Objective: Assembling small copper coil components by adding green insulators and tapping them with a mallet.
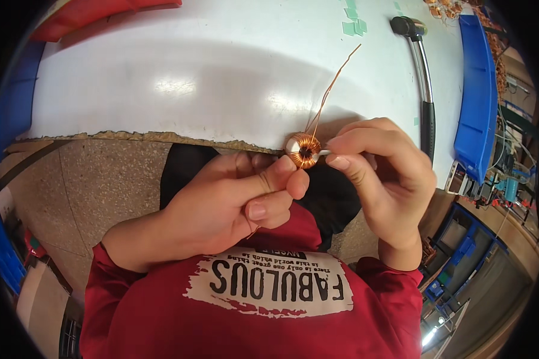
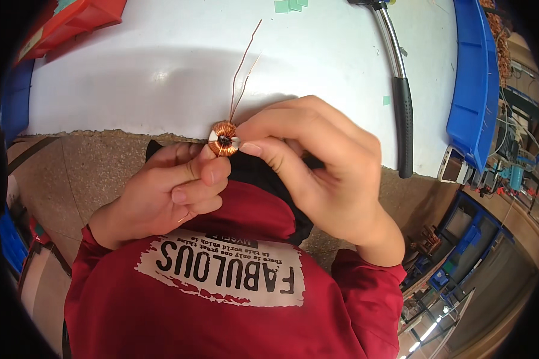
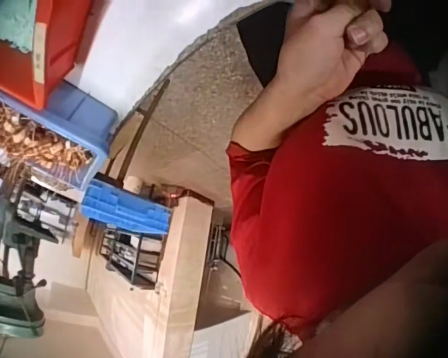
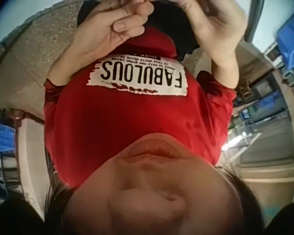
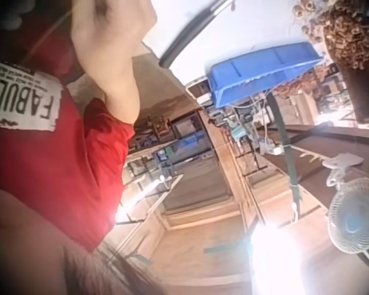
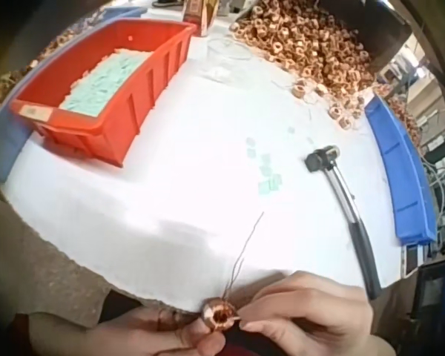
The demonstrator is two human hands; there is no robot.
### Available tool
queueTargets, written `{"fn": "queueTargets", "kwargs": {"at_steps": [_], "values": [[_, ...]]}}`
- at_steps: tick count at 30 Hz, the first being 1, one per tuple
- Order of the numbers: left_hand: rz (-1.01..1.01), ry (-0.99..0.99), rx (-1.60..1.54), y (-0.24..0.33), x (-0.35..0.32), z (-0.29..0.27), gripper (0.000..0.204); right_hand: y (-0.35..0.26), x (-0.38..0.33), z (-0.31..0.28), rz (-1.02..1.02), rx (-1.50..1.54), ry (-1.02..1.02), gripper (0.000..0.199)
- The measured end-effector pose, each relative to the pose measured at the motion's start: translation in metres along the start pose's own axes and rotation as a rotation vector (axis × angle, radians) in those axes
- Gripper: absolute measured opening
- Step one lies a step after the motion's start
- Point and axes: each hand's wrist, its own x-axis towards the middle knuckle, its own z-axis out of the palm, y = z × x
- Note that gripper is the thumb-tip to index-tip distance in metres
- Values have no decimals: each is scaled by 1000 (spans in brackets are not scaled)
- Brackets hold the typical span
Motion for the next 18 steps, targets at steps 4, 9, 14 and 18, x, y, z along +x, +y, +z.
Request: {"fn": "queueTargets", "kwargs": {"at_steps": [4, 9, 14, 18], "values": [[-18, 59, 25, -2, 2, 4, 18, 0, -4, 2, -102, -76, 41, 12], [-14, 114, 39, -3, 2, 14, 14, 2, -4, 5, -255, -203, 50, 16], [0, 94, 26, -4, 3, 12, 16, 1, -1, 10, -314, -276, 70, 18], [9, 70, 14, -3, 3, 5, 17, 6, 2, 12, -366, -319, 69, 19]]}}
